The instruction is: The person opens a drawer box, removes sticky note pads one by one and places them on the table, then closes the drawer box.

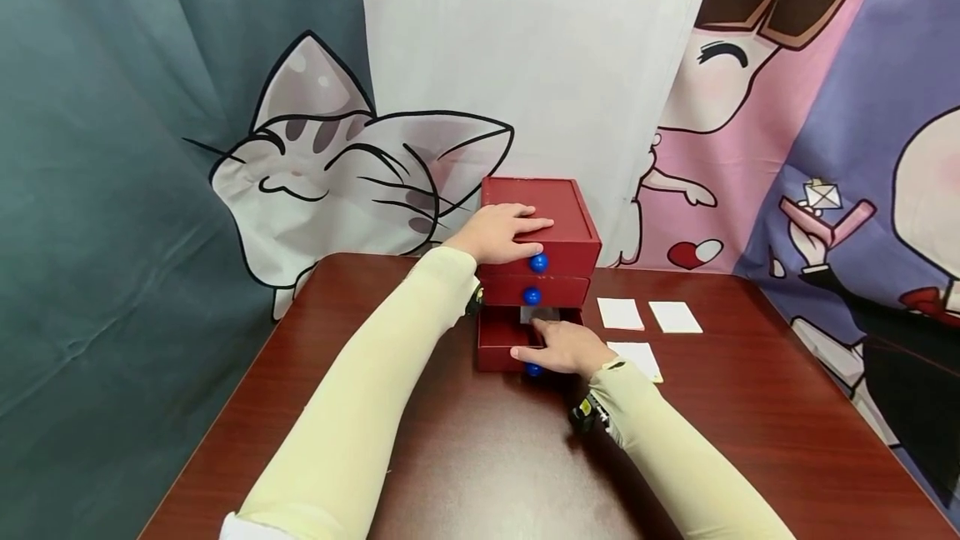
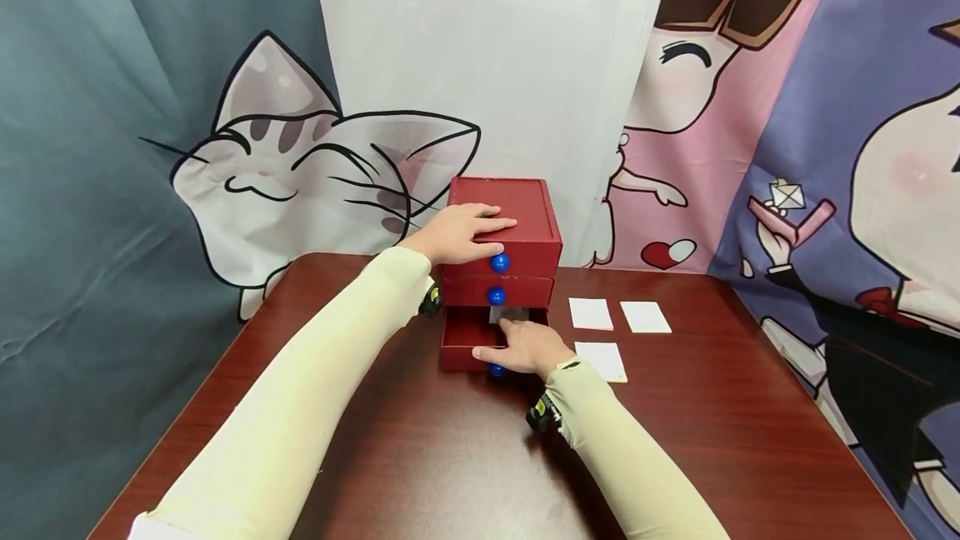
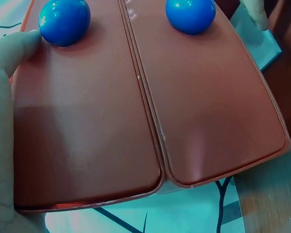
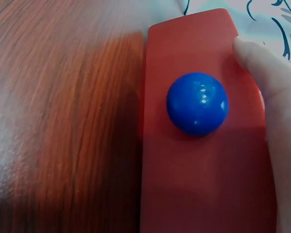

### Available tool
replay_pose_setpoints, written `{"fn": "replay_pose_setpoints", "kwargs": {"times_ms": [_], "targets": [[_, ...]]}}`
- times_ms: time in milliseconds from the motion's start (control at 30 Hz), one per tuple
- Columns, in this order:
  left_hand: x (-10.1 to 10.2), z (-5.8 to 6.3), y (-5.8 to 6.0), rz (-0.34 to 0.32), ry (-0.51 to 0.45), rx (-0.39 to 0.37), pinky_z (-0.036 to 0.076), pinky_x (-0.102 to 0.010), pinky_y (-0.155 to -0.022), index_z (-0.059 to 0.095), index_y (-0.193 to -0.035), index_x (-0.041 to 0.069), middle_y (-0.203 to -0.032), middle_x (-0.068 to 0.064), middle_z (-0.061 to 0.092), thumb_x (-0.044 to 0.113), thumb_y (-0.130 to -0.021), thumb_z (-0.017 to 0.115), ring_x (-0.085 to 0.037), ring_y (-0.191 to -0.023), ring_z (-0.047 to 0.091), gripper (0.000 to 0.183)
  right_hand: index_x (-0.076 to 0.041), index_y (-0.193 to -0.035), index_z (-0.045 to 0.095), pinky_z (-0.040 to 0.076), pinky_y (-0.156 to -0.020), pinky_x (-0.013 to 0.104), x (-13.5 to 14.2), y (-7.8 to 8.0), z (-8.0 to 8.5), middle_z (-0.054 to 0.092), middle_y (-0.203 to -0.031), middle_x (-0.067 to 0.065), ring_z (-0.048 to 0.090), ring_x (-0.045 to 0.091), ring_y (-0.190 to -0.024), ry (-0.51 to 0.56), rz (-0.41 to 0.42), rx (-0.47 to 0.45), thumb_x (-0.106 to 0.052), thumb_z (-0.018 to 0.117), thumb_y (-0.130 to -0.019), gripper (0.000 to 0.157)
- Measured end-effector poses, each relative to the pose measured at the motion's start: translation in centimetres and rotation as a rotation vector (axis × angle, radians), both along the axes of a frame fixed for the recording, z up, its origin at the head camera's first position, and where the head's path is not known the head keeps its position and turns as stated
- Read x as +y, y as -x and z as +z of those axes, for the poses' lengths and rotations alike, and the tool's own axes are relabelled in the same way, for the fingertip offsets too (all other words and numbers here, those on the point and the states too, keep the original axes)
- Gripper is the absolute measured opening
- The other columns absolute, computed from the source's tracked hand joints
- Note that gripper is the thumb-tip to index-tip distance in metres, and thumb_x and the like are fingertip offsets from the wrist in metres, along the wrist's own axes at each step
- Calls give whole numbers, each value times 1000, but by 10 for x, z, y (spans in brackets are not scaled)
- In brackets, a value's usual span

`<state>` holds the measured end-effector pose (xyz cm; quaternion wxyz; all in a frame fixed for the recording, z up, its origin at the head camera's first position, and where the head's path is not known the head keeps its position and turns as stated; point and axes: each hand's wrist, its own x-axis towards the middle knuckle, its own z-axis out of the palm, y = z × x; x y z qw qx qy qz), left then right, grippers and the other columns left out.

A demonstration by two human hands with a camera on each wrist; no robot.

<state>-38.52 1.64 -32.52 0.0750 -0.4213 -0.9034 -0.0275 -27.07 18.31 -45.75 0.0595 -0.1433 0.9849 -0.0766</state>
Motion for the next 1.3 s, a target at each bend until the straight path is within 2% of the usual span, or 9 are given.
{"fn": "replay_pose_setpoints", "kwargs": {"times_ms": [133,233,333,467,600,767,967,1133,1300], "targets": [[0,2,0,-11,-1,-5,17,-41,-108,30,-141,41,-146,2,30,61,-87,40,-19,-133,25,59,-12,-133,49,40,-92,43,1,0,1,53,-128,9,50,25,-116,-4,9,-1,-81,30,-75,93],[0,2,0,-8,2,-2,17,-41,-108,30,-141,41,-146,2,30,61,-87,39,-19,-133,25,59,-12,-137,44,34,-98,46,0,2,3,45,-135,14,39,29,-126,2,-15,-52,-84,28,-72,98],[-1,1,0,-1,6,2,17,-41,-108,29,-141,41,-146,3,30,61,-87,39,-18,-133,25,58,-13,-140,40,31,-100,48,0,5,4,40,-139,14,34,31,-129,-4,-29,-109,-85,26,-71,101],[-1,0,1,5,6,3,17,-41,-108,29,-141,42,-147,3,29,62,-87,39,-18,-133,25,59,-13,-139,41,32,-100,46,0,6,3,43,-138,10,39,28,-126,-21,-20,-119,-85,25,-72,100],[0,-1,1,8,3,-2,16,-40,-108,29,-141,43,-147,4,29,63,-87,38,-18,-134,24,59,-10,-132,49,39,-93,42,0,4,-1,54,-126,9,50,24,-115,-24,5,-43,-83,28,-73,96],[-1,0,0,5,-8,-10,16,-41,-108,29,-141,43,-147,4,29,62,-87,39,-18,-134,24,58,-10,-113,60,47,-76,36,2,-1,-5,64,-95,2,61,18,-88,1,79,117,-79,35,-76,82],[-2,0,0,4,-3,-8,16,-41,-108,29,-141,43,-147,3,29,62,-87,39,-19,-133,24,59,-18,-89,65,46,-57,29,7,-6,-6,58,-65,-11,57,8,-61,76,138,220,-71,38,-82,61],[-1,0,0,2,-3,-1,17,-40,-108,29,-141,42,-147,3,29,62,-87,39,-19,-133,25,59,-21,-75,63,47,-60,31,13,1,-1,55,-60,-12,58,10,-63,152,143,263,-48,45,-92,37],[0,-2,2,-3,-6,3,18,-40,-108,30,-141,42,-146,2,30,63,-87,39,-19,-133,26,59,-13,-86,71,49,-68,32,18,17,6,63,-72,-9,59,11,-69,164,177,241,-24,61,-88,15]]}}
